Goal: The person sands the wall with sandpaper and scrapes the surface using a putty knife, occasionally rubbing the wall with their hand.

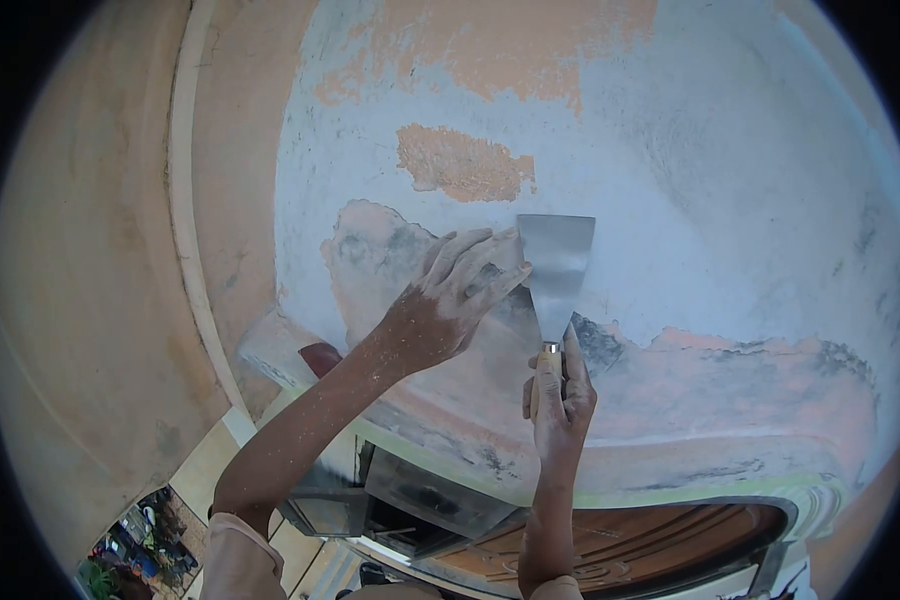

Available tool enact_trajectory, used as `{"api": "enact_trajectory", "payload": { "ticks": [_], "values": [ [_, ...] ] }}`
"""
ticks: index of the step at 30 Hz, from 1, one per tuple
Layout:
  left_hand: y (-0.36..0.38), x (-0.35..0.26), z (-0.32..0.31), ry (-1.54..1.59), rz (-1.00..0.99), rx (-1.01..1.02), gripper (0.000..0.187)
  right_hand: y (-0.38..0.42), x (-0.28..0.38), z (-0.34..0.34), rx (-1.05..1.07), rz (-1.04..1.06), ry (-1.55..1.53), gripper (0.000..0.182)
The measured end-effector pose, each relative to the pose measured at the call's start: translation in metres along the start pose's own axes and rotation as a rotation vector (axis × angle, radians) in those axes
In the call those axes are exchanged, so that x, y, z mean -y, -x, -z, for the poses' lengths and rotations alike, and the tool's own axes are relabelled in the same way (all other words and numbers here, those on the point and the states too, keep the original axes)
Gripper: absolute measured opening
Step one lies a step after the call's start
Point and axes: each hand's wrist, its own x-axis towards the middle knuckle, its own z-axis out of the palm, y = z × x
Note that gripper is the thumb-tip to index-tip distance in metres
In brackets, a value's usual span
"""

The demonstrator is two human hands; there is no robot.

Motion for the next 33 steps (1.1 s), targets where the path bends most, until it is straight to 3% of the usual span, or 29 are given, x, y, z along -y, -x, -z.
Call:
{"api": "enact_trajectory", "payload": {
  "ticks": [11, 20, 33],
  "values": [
    [-0.041, 0.043, -0.034, 0.060, -0.315, -0.240, 0.038, -0.020, 0.020, -0.001, 0.071, -0.127, -0.255, 0.066],
    [-0.046, 0.046, -0.047, 0.102, -0.315, -0.339, 0.040, -0.029, 0.016, 0.006, 0.236, -0.188, -0.608, 0.063],
    [-0.044, 0.040, -0.054, 0.064, -0.218, -0.334, 0.039, -0.029, 0.049, -0.005, 0.054, -0.216, -0.426, 0.062]
  ]
}}
